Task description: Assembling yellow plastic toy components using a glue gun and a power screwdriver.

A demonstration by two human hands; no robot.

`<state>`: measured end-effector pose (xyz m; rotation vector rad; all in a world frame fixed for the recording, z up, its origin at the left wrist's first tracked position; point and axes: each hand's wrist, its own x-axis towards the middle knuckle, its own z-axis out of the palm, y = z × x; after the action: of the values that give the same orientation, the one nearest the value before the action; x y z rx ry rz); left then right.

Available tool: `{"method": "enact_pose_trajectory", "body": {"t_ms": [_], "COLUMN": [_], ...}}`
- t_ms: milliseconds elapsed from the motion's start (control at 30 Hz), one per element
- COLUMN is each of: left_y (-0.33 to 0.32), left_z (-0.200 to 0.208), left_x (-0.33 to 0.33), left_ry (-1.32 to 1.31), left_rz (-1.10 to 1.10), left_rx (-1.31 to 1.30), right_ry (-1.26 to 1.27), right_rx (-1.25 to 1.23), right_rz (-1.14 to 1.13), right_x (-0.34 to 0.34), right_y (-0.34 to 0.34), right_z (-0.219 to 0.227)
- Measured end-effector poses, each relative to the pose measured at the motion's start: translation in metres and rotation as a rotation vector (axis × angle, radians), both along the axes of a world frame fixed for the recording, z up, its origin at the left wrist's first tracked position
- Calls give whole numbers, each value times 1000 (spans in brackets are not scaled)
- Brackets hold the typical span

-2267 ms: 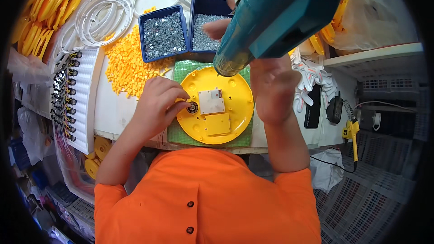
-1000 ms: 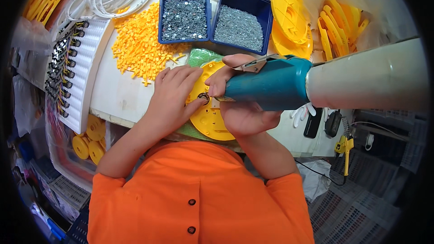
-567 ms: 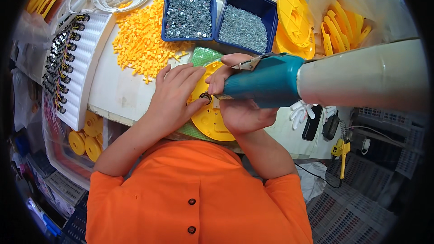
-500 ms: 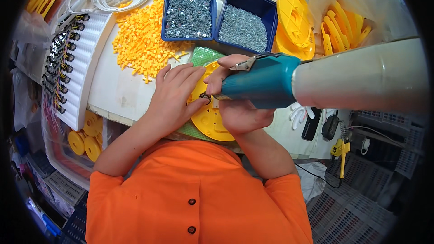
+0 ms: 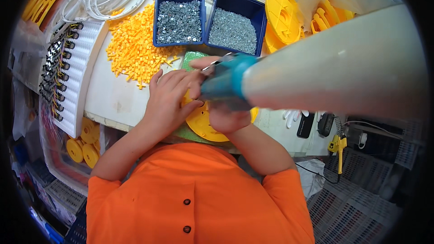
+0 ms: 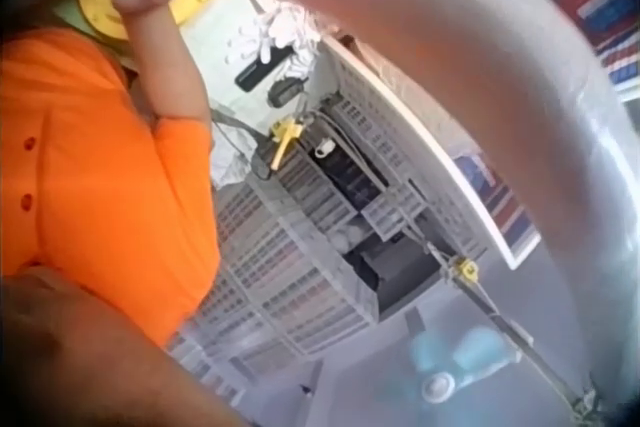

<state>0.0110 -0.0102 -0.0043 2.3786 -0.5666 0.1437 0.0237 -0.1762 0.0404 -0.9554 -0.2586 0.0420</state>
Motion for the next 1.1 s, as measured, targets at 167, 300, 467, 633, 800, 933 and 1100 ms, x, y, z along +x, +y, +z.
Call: {"method": "enact_pose_trajectory", "body": {"t_ms": [167,300,467,633,800,933,1100], "left_y": [3,26,36,34,43,45,36], "left_z": [20,13,6,12,-6,-6,3], "left_x": [47,134,153,134,131,129,99], "left_ry": [-111,-450,-476,-441,-462,-478,-376], "left_rz": [-68,27,-37,-38,33,67,-26], "left_rx": [-16,168,178,135,130,121,-7], "right_ry": [-212,-164,-68,-104,-80,-63,-85], "right_rx": [6,12,7,35,-12,14,46], "right_rz": [-98,-59,-78,-66,-57,-57,-51], "right_x": [9,-5,-20,-17,-10,-7,-5], "right_y": [-31,-39,-40,-36,-22,-15,-15], "right_z": [34,34,30,23,19,12,6]}}
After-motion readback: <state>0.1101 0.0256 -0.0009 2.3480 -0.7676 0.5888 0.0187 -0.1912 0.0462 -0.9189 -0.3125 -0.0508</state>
